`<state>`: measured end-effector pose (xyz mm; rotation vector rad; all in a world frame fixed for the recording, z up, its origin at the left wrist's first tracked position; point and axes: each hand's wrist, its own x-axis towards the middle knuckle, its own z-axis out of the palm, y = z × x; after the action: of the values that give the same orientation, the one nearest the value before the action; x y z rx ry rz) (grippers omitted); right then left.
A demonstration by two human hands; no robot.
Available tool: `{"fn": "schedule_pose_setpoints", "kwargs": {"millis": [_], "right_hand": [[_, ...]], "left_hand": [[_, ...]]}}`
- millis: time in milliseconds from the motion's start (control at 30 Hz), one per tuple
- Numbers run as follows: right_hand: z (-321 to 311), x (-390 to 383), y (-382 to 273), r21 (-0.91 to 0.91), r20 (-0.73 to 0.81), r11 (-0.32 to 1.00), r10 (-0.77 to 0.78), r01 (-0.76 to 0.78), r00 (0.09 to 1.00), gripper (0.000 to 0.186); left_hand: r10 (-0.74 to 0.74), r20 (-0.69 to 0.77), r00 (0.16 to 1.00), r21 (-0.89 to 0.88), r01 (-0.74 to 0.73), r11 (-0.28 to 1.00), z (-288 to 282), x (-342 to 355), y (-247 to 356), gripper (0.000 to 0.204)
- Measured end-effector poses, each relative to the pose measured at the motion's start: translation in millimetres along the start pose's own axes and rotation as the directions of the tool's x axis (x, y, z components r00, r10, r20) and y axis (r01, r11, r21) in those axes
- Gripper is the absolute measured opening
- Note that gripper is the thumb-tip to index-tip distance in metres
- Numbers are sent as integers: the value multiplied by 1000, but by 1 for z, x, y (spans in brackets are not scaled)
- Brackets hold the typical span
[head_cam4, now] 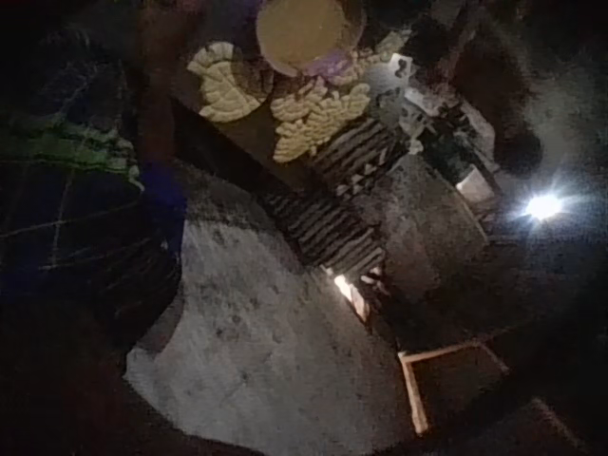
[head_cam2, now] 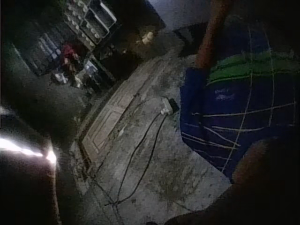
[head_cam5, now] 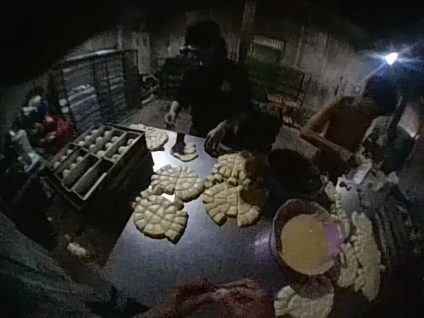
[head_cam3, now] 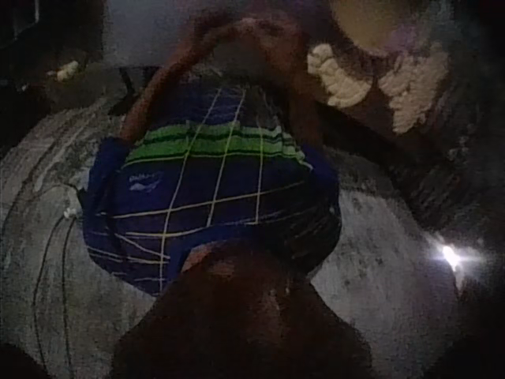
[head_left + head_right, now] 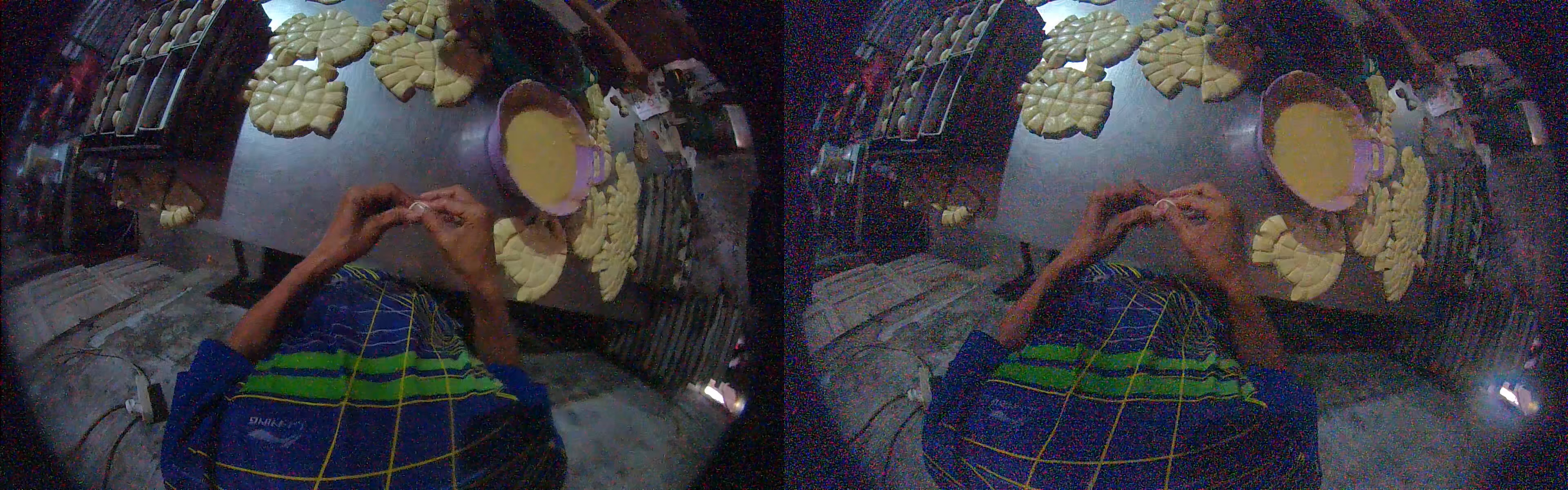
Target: The person prepares bread dough by hand, stuffing pieces with a dark filling, rolling them into rounds, and placing them into metal loaf pans.
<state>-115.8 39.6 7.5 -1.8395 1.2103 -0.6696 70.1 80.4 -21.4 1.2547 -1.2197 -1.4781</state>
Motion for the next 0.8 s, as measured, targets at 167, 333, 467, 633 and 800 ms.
{"fn": "schedule_pose_setpoints", "kwargs": {"millis": [167,333,467,633,800], "right_hand": [[-1,-1,20,71,36,997,-4,2,999,14],[2,1,21,212,143,948,208,-235,968,15],[13,5,29,488,161,797,319,-356,934,21],[17,15,55,474,458,797,141,-375,878,38],[7,29,52,393,438,856,147,-337,887,28]], "left_hand": [[-14,-21,1000,-187,10,982,9,1,-14,20],[59,-34,998,-383,-67,921,9,-1,-26,46],[10,40,999,-480,10,877,4,-3,-18,69],[60,101,993,-616,15,787,-1,-2,-27,84],[122,-19,992,-622,-108,776,-11,5,-25,89]]}}
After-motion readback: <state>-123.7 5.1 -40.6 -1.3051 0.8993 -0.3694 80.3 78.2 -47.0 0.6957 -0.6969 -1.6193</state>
